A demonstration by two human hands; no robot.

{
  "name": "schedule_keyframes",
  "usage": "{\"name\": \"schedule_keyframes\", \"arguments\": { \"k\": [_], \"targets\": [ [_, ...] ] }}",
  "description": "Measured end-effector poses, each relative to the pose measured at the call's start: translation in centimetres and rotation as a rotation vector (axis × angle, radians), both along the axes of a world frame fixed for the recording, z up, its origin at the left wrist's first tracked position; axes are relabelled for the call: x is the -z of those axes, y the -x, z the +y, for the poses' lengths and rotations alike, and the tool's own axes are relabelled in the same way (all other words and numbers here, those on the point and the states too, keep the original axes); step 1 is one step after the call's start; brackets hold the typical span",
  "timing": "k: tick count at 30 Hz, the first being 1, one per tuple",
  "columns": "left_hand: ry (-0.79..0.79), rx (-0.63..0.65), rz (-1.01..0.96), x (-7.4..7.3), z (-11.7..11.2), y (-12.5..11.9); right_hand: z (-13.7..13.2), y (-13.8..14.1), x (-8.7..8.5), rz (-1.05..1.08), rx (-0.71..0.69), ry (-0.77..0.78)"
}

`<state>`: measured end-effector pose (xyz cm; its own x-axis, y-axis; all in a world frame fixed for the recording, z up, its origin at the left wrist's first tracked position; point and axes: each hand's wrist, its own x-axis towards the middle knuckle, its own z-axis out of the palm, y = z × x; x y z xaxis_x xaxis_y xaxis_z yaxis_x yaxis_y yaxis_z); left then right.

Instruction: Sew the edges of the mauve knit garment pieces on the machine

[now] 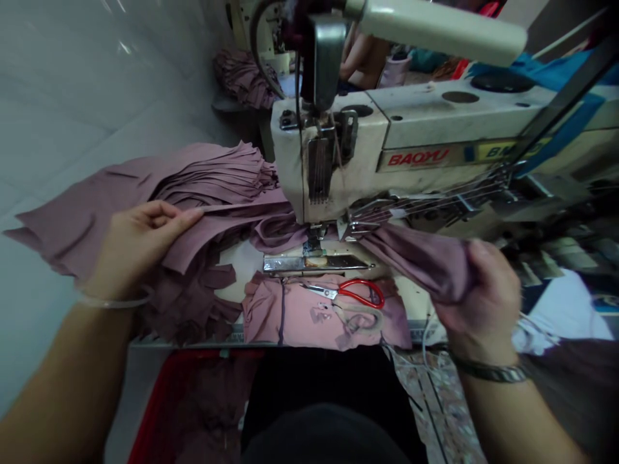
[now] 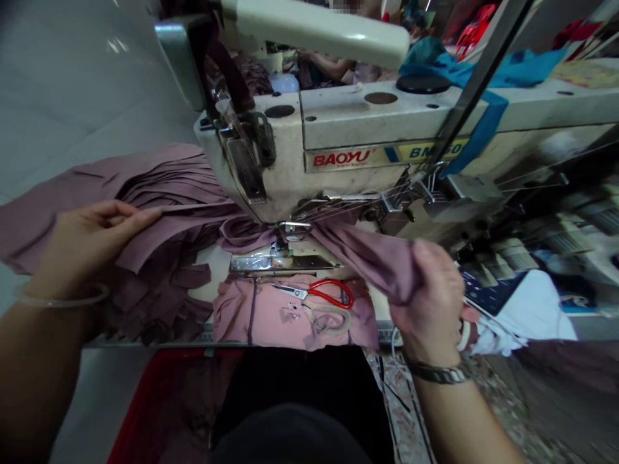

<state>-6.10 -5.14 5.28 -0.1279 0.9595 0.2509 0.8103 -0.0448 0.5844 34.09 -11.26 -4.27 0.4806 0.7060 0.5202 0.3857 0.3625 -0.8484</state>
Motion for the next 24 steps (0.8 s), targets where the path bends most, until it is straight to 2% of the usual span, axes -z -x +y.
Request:
{"name": "schedule_keyframes", "arguments": {
  "k": [1, 2, 3, 4, 5, 6, 7, 9, 11, 14, 17, 21, 24],
  "targets": [
    [-0.011, 0.088, -0.05, 0.1, -0.3, -1.4, 0.2, 1.5, -0.1, -0.103, -0.069, -0.019],
    [-0.01, 0.241, -0.069, 0.6, -0.6, -2.9, 0.4, 2.9, -0.1, -0.293, -0.237, 0.031],
    [0.013, 0.453, -0.043, 1.4, -0.9, -4.5, 0.7, 4.1, -0.2, -0.553, -0.422, 0.059],
    [0.026, 0.676, 0.031, 2.4, -1.0, -6.0, 1.1, 5.0, -0.3, -0.801, -0.526, 0.035],
    [-0.025, 0.849, 0.156, 3.7, -1.0, -7.3, 1.6, 5.5, -0.3, -1.035, -0.587, 0.031],
    [-0.123, 0.918, 0.294, 5.1, -1.0, -8.3, 2.0, 5.6, -0.3, -1.226, -0.587, 0.01],
    [-0.218, 0.933, 0.435, 6.3, -1.0, -9.0, 2.5, 5.4, -0.3, -1.367, -0.548, -0.011],
    [-0.38, 0.885, 0.655, 8.3, -0.9, -9.6, 3.2, 4.4, -0.2, -1.514, -0.477, -0.054],
    [-0.45, 0.849, 0.774, 9.0, -1.3, -9.7, 3.5, 3.5, -0.3, -1.549, -0.47, -0.116],
    [-0.465, 0.828, 0.844, 8.4, -2.7, -10.1, 3.1, 3.2, -0.4, -1.518, -0.509, -0.212],
    [-0.352, 0.754, 0.878, 7.4, -4.4, -11.2, 2.6, 4.3, -0.1, -1.421, -0.553, -0.237],
    [-0.167, 0.603, 0.898, 6.7, -5.6, -12.6, 2.2, 6.1, 0.7, -1.213, -0.499, -0.178],
    [-0.191, 0.575, 0.886, 7.0, -5.3, -12.9, 1.7, 7.4, 1.2, -0.993, -0.434, -0.076]
  ]
}}
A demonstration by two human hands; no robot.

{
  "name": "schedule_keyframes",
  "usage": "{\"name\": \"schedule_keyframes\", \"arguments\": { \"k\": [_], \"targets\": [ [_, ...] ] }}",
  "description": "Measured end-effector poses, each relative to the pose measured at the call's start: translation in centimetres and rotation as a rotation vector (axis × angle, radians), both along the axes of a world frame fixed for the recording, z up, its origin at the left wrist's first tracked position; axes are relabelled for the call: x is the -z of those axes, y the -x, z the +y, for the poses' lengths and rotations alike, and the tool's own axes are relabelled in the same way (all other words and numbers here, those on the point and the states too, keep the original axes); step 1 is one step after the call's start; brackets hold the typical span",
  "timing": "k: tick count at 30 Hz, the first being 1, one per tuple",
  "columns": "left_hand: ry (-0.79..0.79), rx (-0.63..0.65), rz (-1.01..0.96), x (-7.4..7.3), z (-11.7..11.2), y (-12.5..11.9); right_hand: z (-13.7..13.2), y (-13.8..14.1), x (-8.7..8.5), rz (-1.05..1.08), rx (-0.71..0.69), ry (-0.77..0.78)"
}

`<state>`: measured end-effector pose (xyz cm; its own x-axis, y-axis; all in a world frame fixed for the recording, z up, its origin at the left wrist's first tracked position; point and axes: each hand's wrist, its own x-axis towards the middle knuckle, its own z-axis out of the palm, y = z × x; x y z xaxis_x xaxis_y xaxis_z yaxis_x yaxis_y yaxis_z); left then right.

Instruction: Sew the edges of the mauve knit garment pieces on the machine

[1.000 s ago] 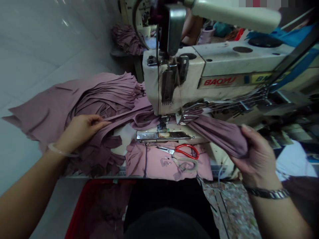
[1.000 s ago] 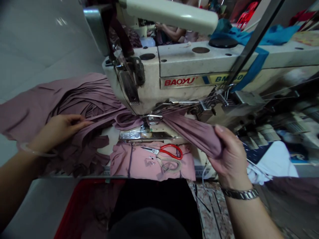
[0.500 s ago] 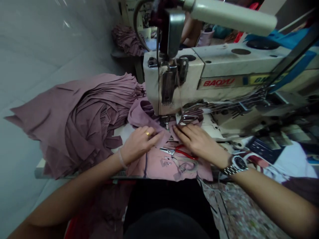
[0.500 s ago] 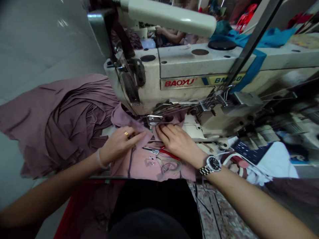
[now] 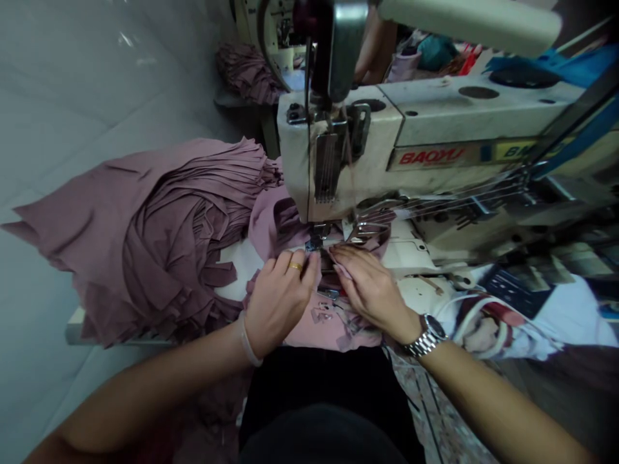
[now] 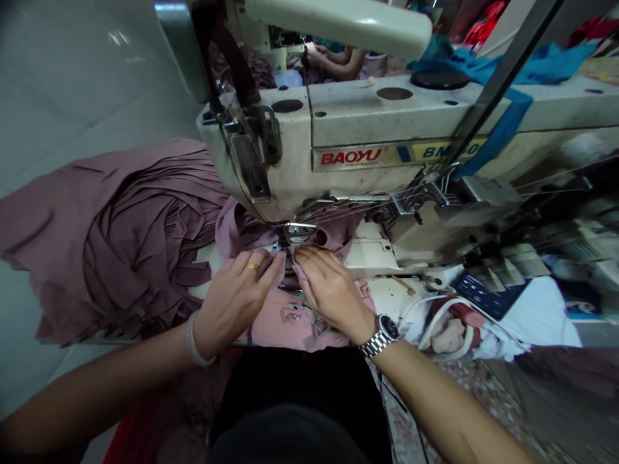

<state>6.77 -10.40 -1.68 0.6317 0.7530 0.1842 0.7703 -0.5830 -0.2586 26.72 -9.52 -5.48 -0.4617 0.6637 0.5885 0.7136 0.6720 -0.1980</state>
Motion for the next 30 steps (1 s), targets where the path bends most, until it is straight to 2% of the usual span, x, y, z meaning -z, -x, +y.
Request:
{"name": "schedule_keyframes", "arguments": {
  "k": [3, 7, 11, 17, 30],
  "targets": [
    [-0.023, 0.046, -0.044, 0.6, 0.3, 0.0, -0.6, 0.8, 0.3, -0.02, 0.007, -0.007],
    [-0.032, 0.022, -0.091, 1.2, 0.3, 0.1, -1.1, 1.1, 0.6, -0.163, 0.007, -0.087],
    [-0.045, 0.044, -0.145, 1.7, 0.3, 0.0, -1.1, 1.1, 0.5, -0.22, 0.02, -0.081],
    [-0.006, 0.067, -0.194, 2.0, 0.6, 0.2, -1.0, 1.2, 0.3, -0.225, 0.018, -0.026],
    [-0.003, 0.069, -0.181, 1.9, 1.0, 0.6, -0.5, 1.2, 0.1, -0.183, 0.035, -0.03]
  ]
}}
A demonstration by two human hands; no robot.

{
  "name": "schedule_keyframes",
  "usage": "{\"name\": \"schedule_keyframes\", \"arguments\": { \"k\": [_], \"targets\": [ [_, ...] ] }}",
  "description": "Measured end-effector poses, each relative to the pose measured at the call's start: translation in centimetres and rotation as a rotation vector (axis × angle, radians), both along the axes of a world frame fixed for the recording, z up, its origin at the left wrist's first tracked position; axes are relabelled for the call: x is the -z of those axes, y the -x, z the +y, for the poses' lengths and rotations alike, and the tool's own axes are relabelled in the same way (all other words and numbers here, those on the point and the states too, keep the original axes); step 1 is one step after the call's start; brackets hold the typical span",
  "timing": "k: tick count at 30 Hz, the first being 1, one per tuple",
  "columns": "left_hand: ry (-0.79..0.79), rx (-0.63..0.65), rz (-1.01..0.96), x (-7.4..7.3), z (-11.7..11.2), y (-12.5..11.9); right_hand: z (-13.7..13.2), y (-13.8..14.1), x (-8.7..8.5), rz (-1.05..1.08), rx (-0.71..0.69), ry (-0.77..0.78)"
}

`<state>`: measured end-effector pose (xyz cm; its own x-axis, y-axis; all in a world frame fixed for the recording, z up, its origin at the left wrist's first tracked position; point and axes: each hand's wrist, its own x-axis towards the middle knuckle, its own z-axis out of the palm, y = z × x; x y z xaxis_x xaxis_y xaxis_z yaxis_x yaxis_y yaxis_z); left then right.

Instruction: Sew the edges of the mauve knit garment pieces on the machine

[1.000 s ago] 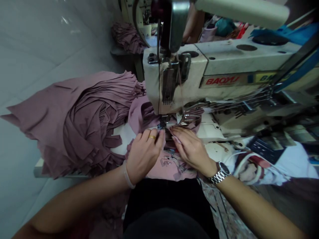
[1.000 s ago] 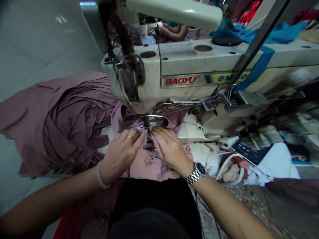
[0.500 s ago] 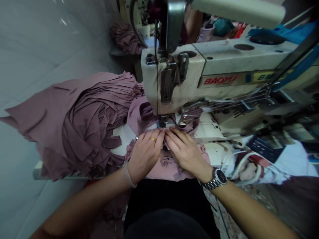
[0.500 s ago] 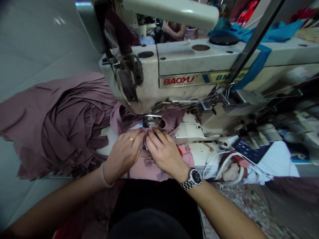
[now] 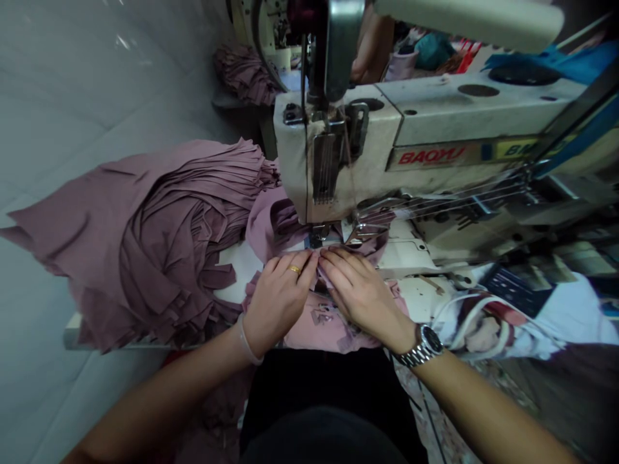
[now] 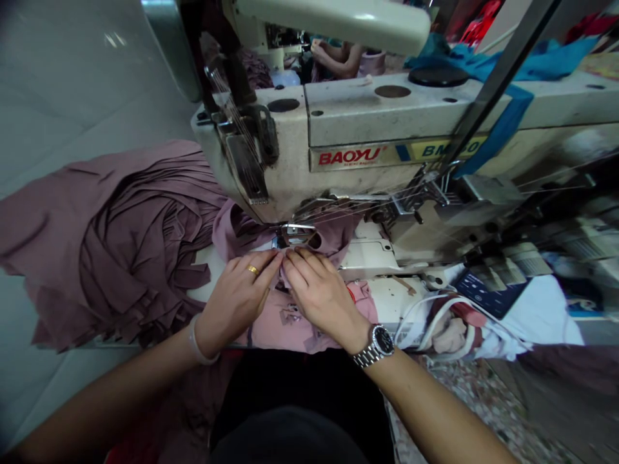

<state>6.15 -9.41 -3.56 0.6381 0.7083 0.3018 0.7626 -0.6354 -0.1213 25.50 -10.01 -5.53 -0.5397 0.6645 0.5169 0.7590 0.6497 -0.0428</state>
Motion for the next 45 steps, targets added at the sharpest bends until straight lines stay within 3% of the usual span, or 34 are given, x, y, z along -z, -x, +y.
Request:
{"name": "schedule_keyframes", "arguments": {
  "k": [11, 22, 35, 41, 43, 45],
  "targets": [
    [-0.015, -0.023, 0.012, -0.2, 1.0, -0.1, 0.9, 0.9, -0.9, -0.023, 0.105, 0.105],
    [-0.027, 0.23, -0.136, -0.4, 1.5, 1.9, 0.4, 0.6, -0.4, 0.225, -0.063, 0.068],
    [-0.034, 0.188, -0.229, -0.1, 3.2, 1.0, 1.9, 1.3, -0.4, 0.236, 0.079, 0.104],
    [0.033, 0.196, -0.246, 0.1, 3.6, 1.0, 1.8, 0.7, -0.5, 0.108, 0.043, 0.009],
    [0.111, 0.166, -0.291, -0.2, 3.7, 1.0, 2.5, 0.0, -0.7, 0.1, 0.0, 0.034],
    [0.25, 0.138, -0.4, -0.9, 4.6, 1.4, 3.9, -1.1, -1.0, 0.125, 0.044, 0.082]
  ]
}}
